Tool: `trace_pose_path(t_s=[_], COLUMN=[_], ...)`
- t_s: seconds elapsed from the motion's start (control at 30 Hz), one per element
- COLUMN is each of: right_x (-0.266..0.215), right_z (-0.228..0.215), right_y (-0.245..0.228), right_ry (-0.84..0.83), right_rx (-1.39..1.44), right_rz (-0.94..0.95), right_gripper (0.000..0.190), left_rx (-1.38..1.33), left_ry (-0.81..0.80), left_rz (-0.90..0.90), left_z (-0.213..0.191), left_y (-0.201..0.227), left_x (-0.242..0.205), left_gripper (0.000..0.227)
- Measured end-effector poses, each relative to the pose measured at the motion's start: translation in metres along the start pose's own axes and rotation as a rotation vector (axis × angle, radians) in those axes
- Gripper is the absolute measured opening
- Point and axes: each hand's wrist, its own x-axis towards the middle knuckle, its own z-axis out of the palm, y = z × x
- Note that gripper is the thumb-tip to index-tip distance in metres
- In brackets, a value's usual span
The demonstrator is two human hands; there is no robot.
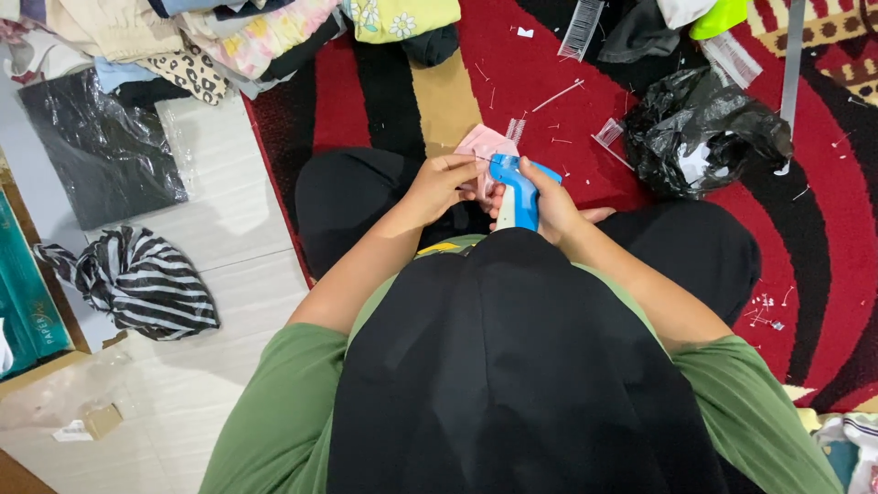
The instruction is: Using a manual tagging gun to attach plastic fasteners to various items of clothing.
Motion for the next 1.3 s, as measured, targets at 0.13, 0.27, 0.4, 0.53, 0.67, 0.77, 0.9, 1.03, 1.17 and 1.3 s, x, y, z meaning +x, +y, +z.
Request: trace_pose_path(t_s=[0.13, 0.27, 0.4, 0.53, 0.67, 0.77, 0.9, 1.03, 1.17, 1.3], right_x=[0.001, 0.012, 0.009, 0.018, 0.022, 0.021, 0.026, 0.02, 0.024, 0.02], right_z=[0.013, -0.008, -0.003, -0.014, -0.016, -0.012, -0.022, -0.028, -0.046, -0.076], right_y=[0.002, 0.007, 0.005, 0.012, 0.017, 0.012, 0.012, -0.005, -0.019, -0.035], right_ry=[0.195, 0.179, 0.143, 0.082, 0.088, 0.096, 0.157, 0.202, 0.316, 0.364], right_rx=[-0.001, -0.032, -0.035, -0.043, -0.005, 0.036, 0.127, 0.145, 0.104, 0.113], right_rz=[-0.029, 0.005, 0.009, 0.055, 0.047, 0.021, -0.07, -0.186, -0.259, -0.285], right_gripper=[0.057, 0.066, 0.069, 0.063, 0.06, 0.057, 0.054, 0.044, 0.047, 0.047], left_rx=[0.004, 0.01, 0.056, 0.069, 0.038, 0.122, 0.237, 0.451, 0.822, 1.104], left_ry=[0.087, 0.111, 0.103, 0.086, 0.102, 0.044, -0.064, 0.135, 0.028, -0.485], left_rz=[0.018, 0.033, 0.026, 0.023, -0.015, 0.029, 0.141, 0.422, 1.057, 1.443], left_z=[0.0, -0.007, -0.002, -0.003, 0.003, -0.004, -0.008, 0.016, 0.081, 0.177], left_y=[-0.007, -0.018, -0.012, -0.015, -0.003, -0.018, -0.033, 0.004, 0.046, 0.053], left_x=[0.008, 0.022, 0.012, 0.018, 0.005, 0.012, 0.013, -0.013, -0.022, 0.008], left_gripper=[0.046, 0.045, 0.038, 0.033, 0.05, 0.038, 0.027, 0.03, 0.023, 0.013])
